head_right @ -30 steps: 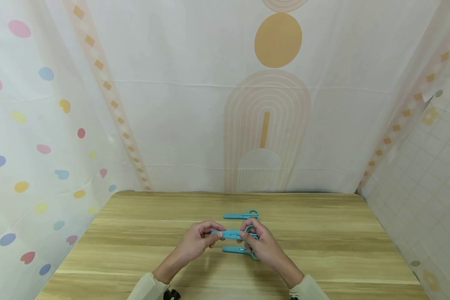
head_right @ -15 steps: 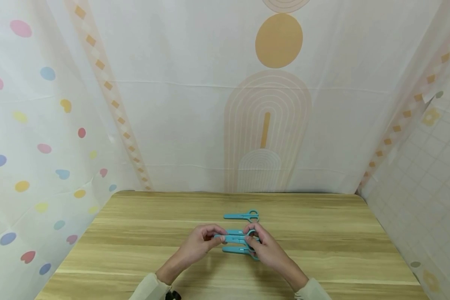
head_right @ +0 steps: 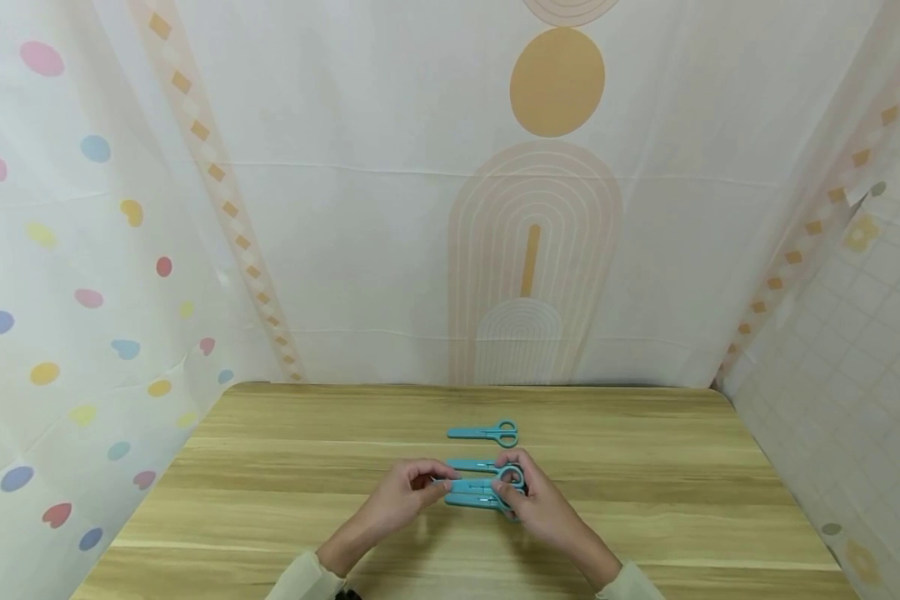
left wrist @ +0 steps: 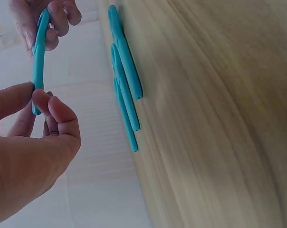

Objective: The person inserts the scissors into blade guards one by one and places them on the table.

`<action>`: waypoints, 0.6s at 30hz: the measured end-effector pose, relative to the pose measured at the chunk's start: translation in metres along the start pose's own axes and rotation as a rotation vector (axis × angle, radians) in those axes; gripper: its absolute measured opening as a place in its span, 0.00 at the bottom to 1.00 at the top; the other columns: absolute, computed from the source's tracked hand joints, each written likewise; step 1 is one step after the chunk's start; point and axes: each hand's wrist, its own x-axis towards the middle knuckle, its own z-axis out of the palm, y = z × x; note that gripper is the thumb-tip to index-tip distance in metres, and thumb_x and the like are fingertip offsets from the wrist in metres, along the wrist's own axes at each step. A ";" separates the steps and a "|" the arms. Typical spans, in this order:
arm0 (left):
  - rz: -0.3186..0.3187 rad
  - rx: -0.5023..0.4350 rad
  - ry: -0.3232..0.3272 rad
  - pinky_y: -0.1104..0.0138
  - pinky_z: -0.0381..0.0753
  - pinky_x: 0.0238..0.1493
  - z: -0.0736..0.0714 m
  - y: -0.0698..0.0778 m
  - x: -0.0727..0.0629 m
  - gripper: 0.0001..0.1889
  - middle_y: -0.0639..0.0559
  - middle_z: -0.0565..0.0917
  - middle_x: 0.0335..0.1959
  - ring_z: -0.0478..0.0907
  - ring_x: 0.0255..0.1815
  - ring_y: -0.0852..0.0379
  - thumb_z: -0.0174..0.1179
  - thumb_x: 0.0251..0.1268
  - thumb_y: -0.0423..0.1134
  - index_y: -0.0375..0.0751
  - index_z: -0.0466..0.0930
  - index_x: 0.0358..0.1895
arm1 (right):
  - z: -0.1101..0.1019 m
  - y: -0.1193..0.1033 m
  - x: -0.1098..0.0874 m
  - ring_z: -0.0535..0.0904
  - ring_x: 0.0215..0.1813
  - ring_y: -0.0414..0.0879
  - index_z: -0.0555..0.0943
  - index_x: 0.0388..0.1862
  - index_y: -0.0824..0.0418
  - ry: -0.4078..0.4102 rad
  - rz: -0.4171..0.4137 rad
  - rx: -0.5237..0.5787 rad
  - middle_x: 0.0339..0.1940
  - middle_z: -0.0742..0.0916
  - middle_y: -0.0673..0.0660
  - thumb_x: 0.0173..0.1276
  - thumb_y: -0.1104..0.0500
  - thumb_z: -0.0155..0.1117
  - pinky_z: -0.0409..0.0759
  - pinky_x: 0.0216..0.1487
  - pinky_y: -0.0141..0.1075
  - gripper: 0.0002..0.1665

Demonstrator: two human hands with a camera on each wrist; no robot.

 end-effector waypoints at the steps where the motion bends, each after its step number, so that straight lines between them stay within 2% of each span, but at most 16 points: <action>1: -0.003 0.006 -0.005 0.74 0.68 0.27 0.000 0.000 0.000 0.07 0.44 0.80 0.29 0.67 0.25 0.65 0.61 0.70 0.35 0.41 0.87 0.45 | 0.000 0.001 0.000 0.73 0.31 0.43 0.64 0.59 0.69 0.011 0.005 -0.004 0.36 0.74 0.56 0.77 0.60 0.55 0.78 0.32 0.36 0.20; 7: -0.004 -0.003 -0.021 0.74 0.70 0.28 0.002 -0.004 -0.001 0.08 0.42 0.82 0.32 0.70 0.27 0.65 0.58 0.70 0.31 0.38 0.86 0.46 | 0.001 0.005 -0.002 0.75 0.31 0.44 0.67 0.57 0.70 0.041 0.012 -0.022 0.36 0.76 0.56 0.75 0.61 0.58 0.79 0.31 0.35 0.19; 13: -0.004 -0.002 -0.017 0.73 0.75 0.30 0.003 -0.006 -0.001 0.06 0.46 0.84 0.34 0.74 0.29 0.62 0.61 0.67 0.29 0.36 0.85 0.44 | 0.001 0.010 -0.005 0.75 0.31 0.43 0.68 0.55 0.70 0.021 0.015 -0.040 0.35 0.77 0.56 0.75 0.61 0.58 0.79 0.31 0.36 0.18; 18: -0.021 -0.008 -0.024 0.72 0.74 0.32 0.004 -0.010 -0.001 0.07 0.49 0.82 0.33 0.75 0.33 0.59 0.62 0.65 0.28 0.35 0.83 0.44 | 0.001 0.015 -0.007 0.77 0.30 0.44 0.69 0.53 0.70 0.005 0.007 -0.047 0.34 0.77 0.56 0.75 0.61 0.59 0.79 0.30 0.37 0.17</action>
